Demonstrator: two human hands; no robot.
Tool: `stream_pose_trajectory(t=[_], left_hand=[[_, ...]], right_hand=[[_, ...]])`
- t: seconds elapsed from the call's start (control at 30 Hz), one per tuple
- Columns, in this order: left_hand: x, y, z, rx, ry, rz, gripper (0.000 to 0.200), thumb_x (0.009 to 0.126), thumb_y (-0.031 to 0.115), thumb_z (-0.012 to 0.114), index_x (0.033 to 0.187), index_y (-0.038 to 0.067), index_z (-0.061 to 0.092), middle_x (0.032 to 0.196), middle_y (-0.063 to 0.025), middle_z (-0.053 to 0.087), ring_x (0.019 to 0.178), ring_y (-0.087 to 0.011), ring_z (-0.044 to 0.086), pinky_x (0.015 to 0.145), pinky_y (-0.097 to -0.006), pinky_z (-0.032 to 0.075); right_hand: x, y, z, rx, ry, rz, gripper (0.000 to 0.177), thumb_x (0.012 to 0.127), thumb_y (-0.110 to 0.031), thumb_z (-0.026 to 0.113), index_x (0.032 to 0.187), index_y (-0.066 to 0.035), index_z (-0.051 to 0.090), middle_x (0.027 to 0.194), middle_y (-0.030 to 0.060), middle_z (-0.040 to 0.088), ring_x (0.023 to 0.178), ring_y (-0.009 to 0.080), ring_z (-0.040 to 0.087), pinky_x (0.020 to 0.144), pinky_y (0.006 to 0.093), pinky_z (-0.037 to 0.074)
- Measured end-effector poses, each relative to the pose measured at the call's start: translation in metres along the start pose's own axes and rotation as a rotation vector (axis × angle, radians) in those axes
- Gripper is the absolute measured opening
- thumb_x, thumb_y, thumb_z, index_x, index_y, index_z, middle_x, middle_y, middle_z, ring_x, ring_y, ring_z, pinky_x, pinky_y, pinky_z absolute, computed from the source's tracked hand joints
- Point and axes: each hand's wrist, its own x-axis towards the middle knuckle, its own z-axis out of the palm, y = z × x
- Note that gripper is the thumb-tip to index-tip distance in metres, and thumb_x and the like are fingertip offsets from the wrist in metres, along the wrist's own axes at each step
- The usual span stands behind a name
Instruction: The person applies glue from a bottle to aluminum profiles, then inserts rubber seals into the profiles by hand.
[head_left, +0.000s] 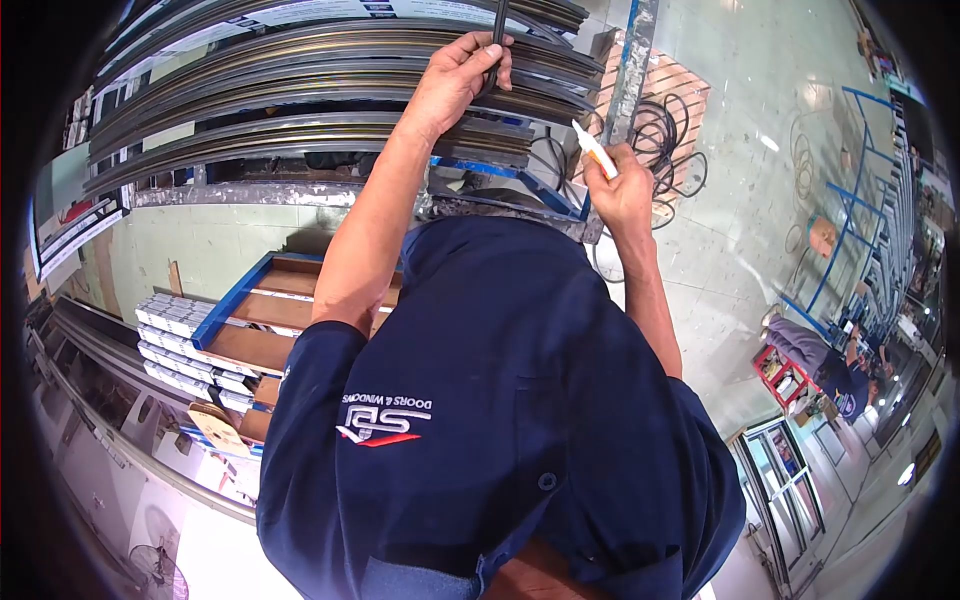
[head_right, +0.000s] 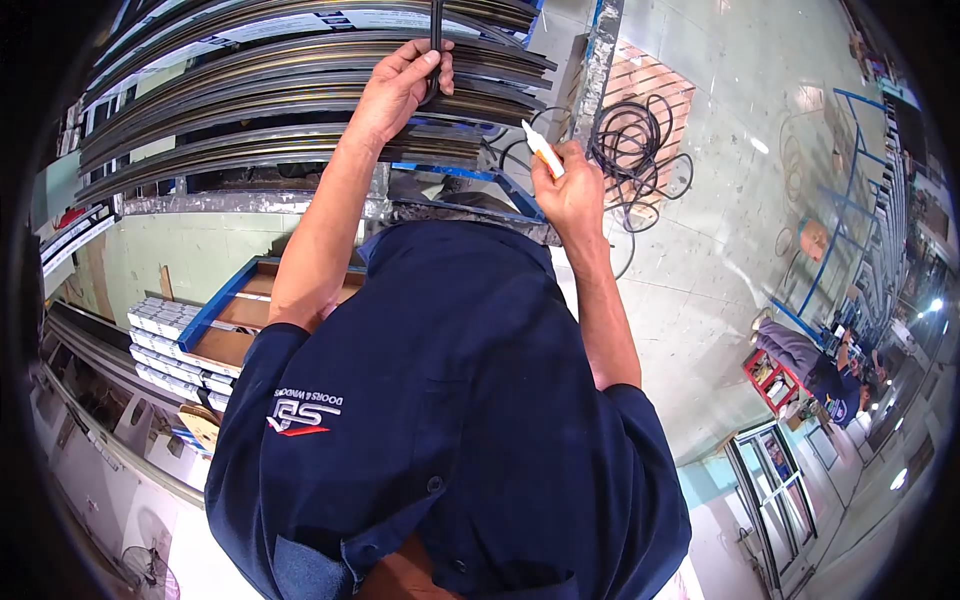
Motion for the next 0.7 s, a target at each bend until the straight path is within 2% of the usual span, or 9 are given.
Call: stream_pose_trajectory(t=[0.23, 0.33, 0.7], left_hand=[[0.0, 0.0, -0.001, -0.024, 0.008, 0.003, 0.026, 0.104, 0.014, 0.061, 0.125, -0.003, 0.064, 0.099, -0.0059, 0.066, 0.089, -0.0161, 0.063, 0.083, -0.0342, 0.055], [-0.001, 0.002, 0.002, -0.025, 0.023, 0.0, 0.027, 0.104, 0.016, 0.062, 0.125, -0.002, 0.063, 0.099, -0.0058, 0.064, 0.088, -0.0172, 0.06, 0.083, -0.0354, 0.052], [-0.002, -0.001, -0.003, -0.1, 0.001, 0.019, 0.028, 0.105, 0.016, 0.062, 0.126, -0.002, 0.064, 0.101, -0.005, 0.066, 0.092, -0.0164, 0.062, 0.088, -0.0341, 0.054]], right_hand=[[0.004, -0.024, -0.003, -0.034, -0.137, 0.099, 0.026, 0.087, -0.022, 0.074, 0.094, 0.002, 0.068, 0.068, 0.0202, 0.068, 0.064, 0.0357, 0.071, 0.062, 0.0419, 0.054], [0.005, -0.02, 0.001, -0.002, -0.105, 0.039, 0.026, 0.088, -0.023, 0.074, 0.094, 0.002, 0.068, 0.07, 0.0213, 0.068, 0.066, 0.0352, 0.072, 0.063, 0.0415, 0.054], [0.015, -0.031, 0.002, -0.053, -0.19, 0.078, 0.029, 0.087, -0.024, 0.075, 0.097, 0.003, 0.069, 0.075, 0.0227, 0.071, 0.072, 0.0339, 0.074, 0.067, 0.0404, 0.055]])
